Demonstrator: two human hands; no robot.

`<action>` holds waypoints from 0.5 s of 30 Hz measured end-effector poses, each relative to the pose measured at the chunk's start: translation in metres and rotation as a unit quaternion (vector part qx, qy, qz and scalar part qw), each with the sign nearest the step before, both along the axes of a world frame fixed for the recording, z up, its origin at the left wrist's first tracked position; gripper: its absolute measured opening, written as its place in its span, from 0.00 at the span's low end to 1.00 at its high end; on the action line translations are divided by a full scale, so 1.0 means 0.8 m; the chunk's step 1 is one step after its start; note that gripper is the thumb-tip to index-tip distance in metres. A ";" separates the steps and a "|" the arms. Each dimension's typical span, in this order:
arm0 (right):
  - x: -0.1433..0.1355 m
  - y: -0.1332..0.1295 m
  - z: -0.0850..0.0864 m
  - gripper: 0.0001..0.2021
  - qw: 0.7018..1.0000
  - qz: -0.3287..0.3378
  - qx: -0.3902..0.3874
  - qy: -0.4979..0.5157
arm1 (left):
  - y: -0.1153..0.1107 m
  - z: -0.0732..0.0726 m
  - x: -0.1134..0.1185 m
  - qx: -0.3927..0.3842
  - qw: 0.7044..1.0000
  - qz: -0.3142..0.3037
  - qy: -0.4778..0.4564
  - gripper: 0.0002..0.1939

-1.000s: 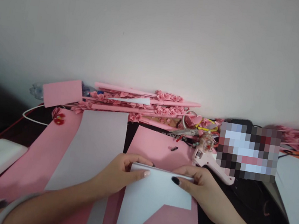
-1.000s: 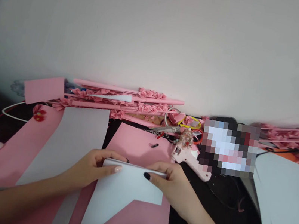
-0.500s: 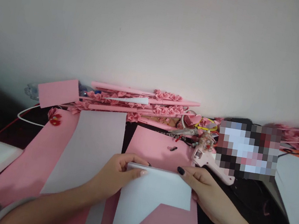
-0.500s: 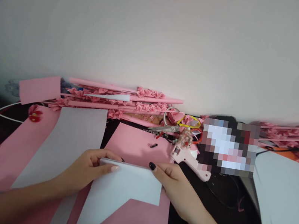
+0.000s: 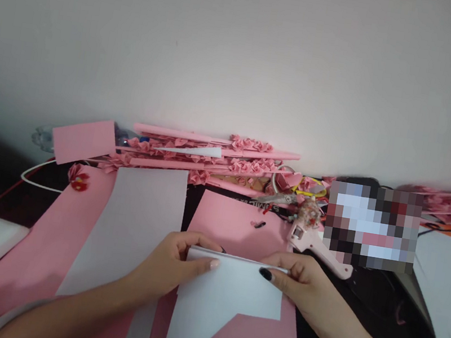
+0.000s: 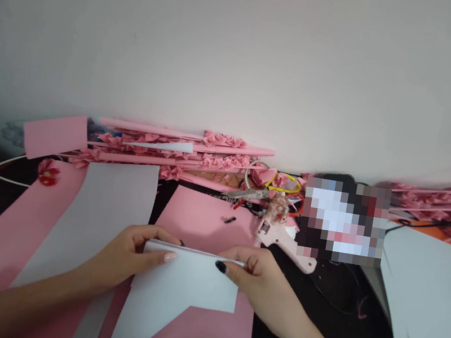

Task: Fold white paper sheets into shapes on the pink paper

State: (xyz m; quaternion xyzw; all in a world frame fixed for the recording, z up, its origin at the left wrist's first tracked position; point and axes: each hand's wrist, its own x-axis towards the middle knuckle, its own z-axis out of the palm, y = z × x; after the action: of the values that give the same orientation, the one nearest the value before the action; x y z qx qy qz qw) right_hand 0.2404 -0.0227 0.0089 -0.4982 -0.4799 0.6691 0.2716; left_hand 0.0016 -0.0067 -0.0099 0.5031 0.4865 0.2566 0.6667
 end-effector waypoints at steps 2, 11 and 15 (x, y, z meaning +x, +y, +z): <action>0.000 0.000 0.000 0.10 1.000 0.002 0.002 -0.004 | 0.002 0.002 -0.001 0.019 1.000 -0.011 0.007 0.12; -0.001 0.001 0.002 0.09 0.998 0.033 0.024 -0.043 | 0.006 0.002 -0.003 -0.008 0.997 -0.072 0.020 0.13; -0.002 0.001 0.002 0.09 0.998 0.045 0.020 -0.047 | 0.007 0.000 -0.004 -0.023 0.997 -0.075 0.017 0.12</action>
State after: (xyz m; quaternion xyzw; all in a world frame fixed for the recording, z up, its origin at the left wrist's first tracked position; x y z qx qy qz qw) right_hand 0.2391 -0.0218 0.0107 -0.5020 -0.5270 0.6467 0.2280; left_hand -0.0017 -0.0011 -0.0096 0.5270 0.4646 0.1858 0.6869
